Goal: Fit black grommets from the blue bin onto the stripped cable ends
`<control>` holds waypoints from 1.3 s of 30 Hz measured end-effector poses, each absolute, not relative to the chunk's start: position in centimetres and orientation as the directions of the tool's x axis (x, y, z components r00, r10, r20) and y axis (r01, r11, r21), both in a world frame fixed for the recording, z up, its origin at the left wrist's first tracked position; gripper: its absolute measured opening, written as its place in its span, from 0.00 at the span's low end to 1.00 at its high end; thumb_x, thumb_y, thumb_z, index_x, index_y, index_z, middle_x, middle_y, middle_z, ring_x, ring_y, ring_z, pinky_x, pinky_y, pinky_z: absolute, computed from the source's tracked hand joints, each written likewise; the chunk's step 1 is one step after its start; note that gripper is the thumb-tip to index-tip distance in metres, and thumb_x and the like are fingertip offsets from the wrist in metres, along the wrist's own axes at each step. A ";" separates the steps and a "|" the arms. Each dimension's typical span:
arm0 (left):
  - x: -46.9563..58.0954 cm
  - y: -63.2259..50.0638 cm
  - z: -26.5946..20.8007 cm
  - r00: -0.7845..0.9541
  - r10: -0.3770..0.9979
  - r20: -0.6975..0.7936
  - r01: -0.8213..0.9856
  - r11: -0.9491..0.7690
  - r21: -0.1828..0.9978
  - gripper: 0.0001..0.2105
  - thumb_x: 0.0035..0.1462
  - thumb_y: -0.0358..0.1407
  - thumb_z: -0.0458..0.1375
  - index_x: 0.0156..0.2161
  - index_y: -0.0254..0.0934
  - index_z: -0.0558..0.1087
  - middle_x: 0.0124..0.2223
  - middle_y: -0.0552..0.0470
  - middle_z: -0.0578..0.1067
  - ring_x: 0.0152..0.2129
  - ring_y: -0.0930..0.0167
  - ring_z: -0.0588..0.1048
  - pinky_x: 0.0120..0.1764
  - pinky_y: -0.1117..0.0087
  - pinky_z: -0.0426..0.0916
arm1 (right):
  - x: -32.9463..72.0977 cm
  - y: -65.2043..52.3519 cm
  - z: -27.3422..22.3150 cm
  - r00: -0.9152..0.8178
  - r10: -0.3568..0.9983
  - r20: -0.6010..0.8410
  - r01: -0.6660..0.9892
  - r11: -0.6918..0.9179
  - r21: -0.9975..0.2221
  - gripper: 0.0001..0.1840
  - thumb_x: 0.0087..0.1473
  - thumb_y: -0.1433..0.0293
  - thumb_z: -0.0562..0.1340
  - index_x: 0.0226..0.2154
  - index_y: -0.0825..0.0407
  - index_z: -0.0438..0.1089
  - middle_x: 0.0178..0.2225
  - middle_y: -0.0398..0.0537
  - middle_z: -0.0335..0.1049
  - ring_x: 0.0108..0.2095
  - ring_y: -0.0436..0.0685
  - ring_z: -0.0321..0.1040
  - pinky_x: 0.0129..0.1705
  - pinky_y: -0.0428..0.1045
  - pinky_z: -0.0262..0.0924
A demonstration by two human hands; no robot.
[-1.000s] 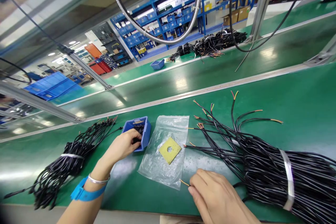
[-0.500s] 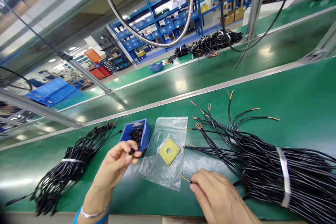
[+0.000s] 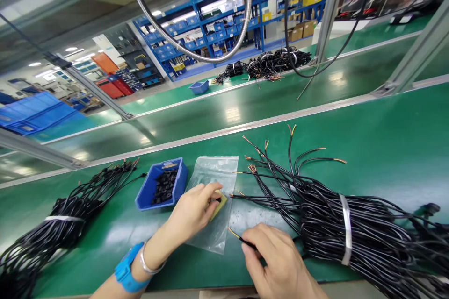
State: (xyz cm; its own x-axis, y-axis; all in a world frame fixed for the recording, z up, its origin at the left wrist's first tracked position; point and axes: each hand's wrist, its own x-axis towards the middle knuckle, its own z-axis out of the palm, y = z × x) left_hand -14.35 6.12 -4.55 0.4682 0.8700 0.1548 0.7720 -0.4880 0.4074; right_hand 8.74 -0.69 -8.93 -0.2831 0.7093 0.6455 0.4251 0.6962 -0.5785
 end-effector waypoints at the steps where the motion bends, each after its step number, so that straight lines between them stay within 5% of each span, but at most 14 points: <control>1: -14.1 6.3 -4.7 0.481 0.863 0.153 0.773 -0.500 0.389 0.17 0.58 0.22 0.54 0.51 0.37 0.71 0.36 0.46 0.83 0.35 0.58 0.78 0.39 0.59 0.73 | 8.7 -0.7 -8.9 -0.282 0.707 0.648 0.424 0.698 -0.577 0.08 0.61 0.79 0.55 0.39 0.52 0.66 0.26 0.43 0.69 0.25 0.51 0.69 0.28 0.46 0.65; 7: -14.2 5.8 -4.8 0.469 0.861 0.196 0.767 -0.507 0.393 0.12 0.60 0.23 0.52 0.46 0.37 0.70 0.36 0.45 0.82 0.34 0.57 0.78 0.38 0.57 0.73 | 8.8 -0.6 -8.6 -0.266 0.692 0.671 0.414 0.710 -0.569 0.08 0.61 0.79 0.56 0.40 0.53 0.68 0.28 0.45 0.72 0.26 0.52 0.71 0.31 0.46 0.68; 10: -14.2 3.2 -5.1 0.335 0.911 0.242 0.695 -0.412 0.590 0.13 0.64 0.26 0.53 0.51 0.37 0.70 0.42 0.44 0.82 0.38 0.62 0.80 0.41 0.61 0.76 | 8.9 -0.6 -8.2 -0.235 0.682 0.692 0.400 0.717 -0.571 0.10 0.60 0.80 0.57 0.42 0.53 0.69 0.28 0.45 0.73 0.27 0.51 0.72 0.31 0.45 0.68; 12: -13.7 1.0 -5.8 0.114 0.988 0.103 0.360 -0.138 0.923 0.09 0.64 0.31 0.59 0.49 0.41 0.74 0.43 0.48 0.82 0.37 0.66 0.82 0.41 0.67 0.77 | 9.0 -0.6 -8.0 -0.217 0.689 0.692 0.394 0.710 -0.583 0.10 0.59 0.80 0.57 0.41 0.53 0.70 0.28 0.45 0.73 0.26 0.51 0.71 0.30 0.45 0.67; 13: -13.2 -0.1 -6.2 0.053 0.998 -0.027 0.124 0.020 0.992 0.07 0.62 0.34 0.63 0.45 0.42 0.77 0.41 0.50 0.82 0.36 0.68 0.82 0.40 0.70 0.77 | 9.0 -0.6 -7.9 -0.209 0.691 0.692 0.392 0.707 -0.589 0.10 0.59 0.80 0.57 0.41 0.53 0.70 0.28 0.45 0.73 0.26 0.51 0.71 0.30 0.45 0.67; 15: -11.9 -1.8 -7.0 -0.008 0.976 -0.220 -0.255 0.210 0.944 0.08 0.54 0.39 0.71 0.38 0.40 0.81 0.40 0.51 0.82 0.32 0.71 0.82 0.38 0.73 0.77 | 9.0 -0.7 -7.9 -0.205 0.695 0.689 0.385 0.704 -0.596 0.09 0.59 0.79 0.58 0.40 0.53 0.70 0.27 0.44 0.72 0.25 0.50 0.70 0.29 0.45 0.66; 18: -9.8 -2.9 -7.6 -0.078 0.941 -0.330 -0.506 0.248 0.826 0.12 0.42 0.38 0.78 0.33 0.40 0.83 0.38 0.52 0.84 0.27 0.74 0.81 0.36 0.76 0.76 | 8.9 -0.7 -7.9 -0.230 0.694 0.683 0.370 0.711 -0.598 0.09 0.59 0.79 0.57 0.39 0.53 0.70 0.26 0.43 0.71 0.24 0.50 0.68 0.28 0.45 0.64; 39: -9.9 -2.7 -9.7 -0.113 0.990 -0.084 -0.413 0.030 0.910 0.06 0.51 0.39 0.73 0.37 0.45 0.85 0.37 0.53 0.78 0.25 0.76 0.78 0.31 0.78 0.76 | 9.0 -0.8 -8.1 -0.306 0.719 0.625 0.369 0.694 -0.618 0.11 0.59 0.81 0.57 0.39 0.54 0.72 0.25 0.44 0.70 0.25 0.51 0.65 0.30 0.47 0.62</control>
